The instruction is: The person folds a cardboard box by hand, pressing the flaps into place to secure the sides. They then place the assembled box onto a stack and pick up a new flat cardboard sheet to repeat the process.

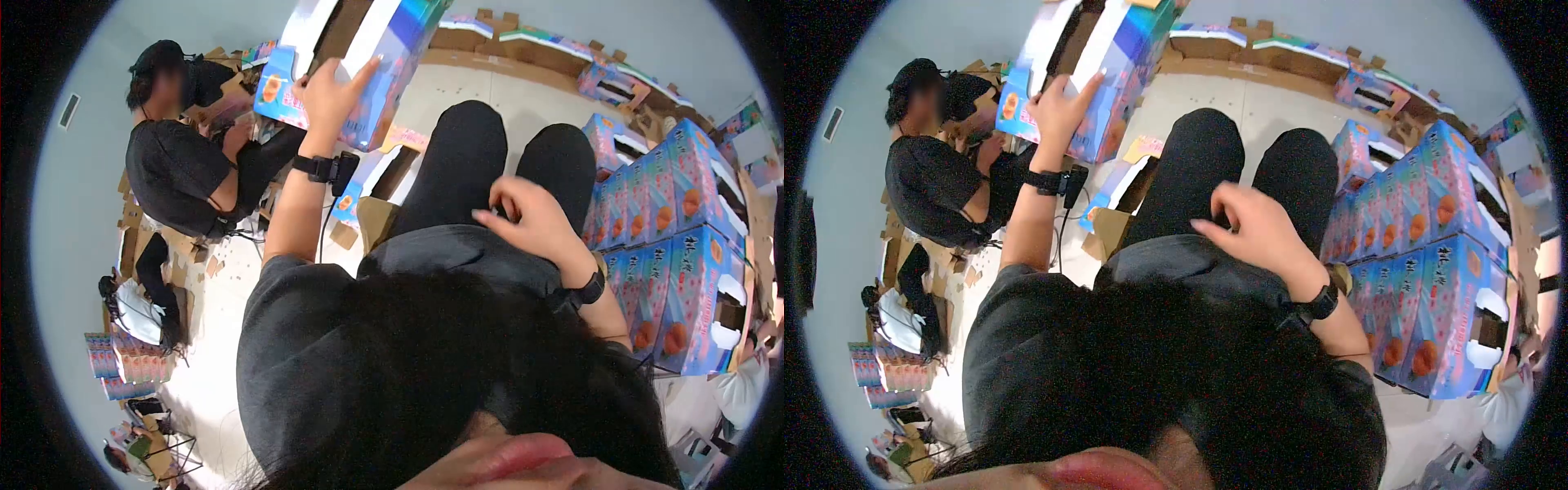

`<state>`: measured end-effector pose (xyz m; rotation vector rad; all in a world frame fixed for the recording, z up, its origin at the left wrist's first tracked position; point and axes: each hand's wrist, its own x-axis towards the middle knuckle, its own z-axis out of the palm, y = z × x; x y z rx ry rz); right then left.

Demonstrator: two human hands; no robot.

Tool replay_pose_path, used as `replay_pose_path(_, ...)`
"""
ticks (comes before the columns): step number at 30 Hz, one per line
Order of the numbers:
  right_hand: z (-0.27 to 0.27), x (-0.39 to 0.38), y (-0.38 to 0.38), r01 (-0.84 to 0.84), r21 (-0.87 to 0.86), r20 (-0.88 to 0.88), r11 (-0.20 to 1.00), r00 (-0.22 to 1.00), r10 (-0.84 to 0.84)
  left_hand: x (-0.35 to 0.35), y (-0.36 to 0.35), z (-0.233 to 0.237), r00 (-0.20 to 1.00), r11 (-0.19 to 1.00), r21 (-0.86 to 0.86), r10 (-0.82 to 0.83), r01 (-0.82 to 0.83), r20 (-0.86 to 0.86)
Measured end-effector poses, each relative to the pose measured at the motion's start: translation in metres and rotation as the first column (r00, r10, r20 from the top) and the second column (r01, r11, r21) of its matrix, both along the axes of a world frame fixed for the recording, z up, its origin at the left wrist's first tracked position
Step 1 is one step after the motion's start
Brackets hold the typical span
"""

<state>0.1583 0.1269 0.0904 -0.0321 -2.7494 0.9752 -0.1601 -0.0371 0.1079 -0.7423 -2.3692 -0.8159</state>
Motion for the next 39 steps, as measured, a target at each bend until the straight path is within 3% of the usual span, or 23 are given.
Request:
replay_pose_path(3, 0.011, -0.006, -0.003, 0.099, -0.312, -0.296, 0.945, 0.935, -0.196, 0.053, 0.013, 0.044, 0.984, 0.957, 0.247, -0.121, 0.151, -0.133)
replay_pose_path(5, 0.007, -0.016, 0.006, 0.002, -0.521, -0.346, 0.853, 0.914, -0.213, 0.084, 0.021, 0.06, 0.962, 0.901, 0.345, -0.215, 0.261, -0.168)
replay_pose_path(6, 0.004, -0.02, 0.011, -0.077, -0.624, -0.338, 0.777, 0.924, -0.18, 0.109, 0.022, 0.071, 0.951, 0.865, 0.399, -0.301, 0.303, -0.07)
replay_pose_path(10, 0.019, -0.018, 0.002, -0.109, -0.68, -0.379, 0.725, 0.899, -0.22, 0.162, 0.045, 0.069, 0.885, 0.747, 0.544, -0.465, 0.382, 0.017)
replay_pose_path(12, 0.034, -0.012, -0.009, -0.151, -0.744, -0.455, 0.65, 0.828, -0.328, 0.178, 0.061, 0.054, 0.9, 0.79, 0.457, -0.432, 0.409, -0.06)
replay_pose_path(15, 0.024, -0.003, 0.004, -0.054, -0.871, -0.323, 0.488, 0.812, -0.486, 0.193, 0.08, 0.031, 0.834, 0.698, 0.462, -0.506, 0.546, -0.221)
replay_pose_path(17, 0.01, 0.001, 0.023, -0.083, -0.862, -0.367, 0.501, 0.784, -0.5, 0.198, 0.084, 0.018, 0.797, 0.684, 0.416, -0.557, 0.599, -0.232)
replay_pose_path(20, 0.001, 0.013, 0.035, -0.117, -0.855, -0.395, 0.506, 0.778, -0.487, 0.199, 0.074, 0.02, 0.796, 0.768, 0.234, -0.528, 0.596, -0.296)
replay_pose_path(25, -0.011, 0.034, 0.061, -0.096, -0.867, -0.355, 0.489, 0.808, -0.47, 0.177, 0.045, -0.004, 0.723, 0.759, 0.297, -0.31, 0.579, -0.617)
replay_pose_path(26, -0.011, 0.041, 0.066, -0.093, -0.875, -0.344, 0.475, 0.811, -0.474, 0.158, 0.033, -0.019, 0.652, 0.715, 0.264, -0.341, 0.648, -0.677)
replay_pose_path(28, -0.007, 0.054, 0.075, -0.065, -0.864, -0.337, 0.5, 0.812, -0.477, 0.156, 0.005, -0.006, 0.622, 0.826, 0.227, -0.179, 0.515, -0.762)
replay_pose_path(29, -0.004, 0.062, 0.076, 0.013, -0.883, -0.263, 0.469, 0.815, -0.517, 0.153, -0.003, -0.001, 0.699, 0.816, 0.236, -0.26, 0.528, -0.666)
replay_pose_path(31, 0.002, 0.076, 0.076, 0.005, -0.881, -0.266, 0.472, 0.821, -0.505, 0.143, -0.011, 0.004, 0.806, 0.797, 0.266, -0.405, 0.543, -0.432)
replay_pose_path(32, 0.002, 0.082, 0.078, -0.001, -0.88, -0.27, 0.475, 0.823, -0.499, 0.136, -0.013, -0.002, 0.789, 0.739, 0.28, -0.547, 0.612, -0.279)
replay_pose_path(34, -0.008, 0.094, 0.091, 0.065, -0.893, -0.179, 0.446, 0.858, -0.482, 0.125, -0.014, -0.019, 0.635, 0.603, 0.355, -0.772, 0.714, 0.035)
replay_pose_path(35, -0.017, 0.099, 0.101, 0.071, -0.899, -0.144, 0.433, 0.885, -0.443, 0.129, -0.011, -0.023, 0.454, 0.433, 0.461, -0.888, 0.774, 0.071)
replay_pose_path(38, -0.035, 0.095, 0.108, 0.076, -0.869, -0.127, 0.488, 0.921, -0.369, 0.133, -0.012, -0.041, 0.136, 0.423, 0.641, -0.884, 0.64, 0.447)
replay_pose_path(39, -0.037, 0.092, 0.108, 0.074, -0.85, -0.136, 0.522, 0.926, -0.352, 0.133, -0.011, -0.051, 0.126, 0.426, 0.675, -0.886, 0.602, 0.447)
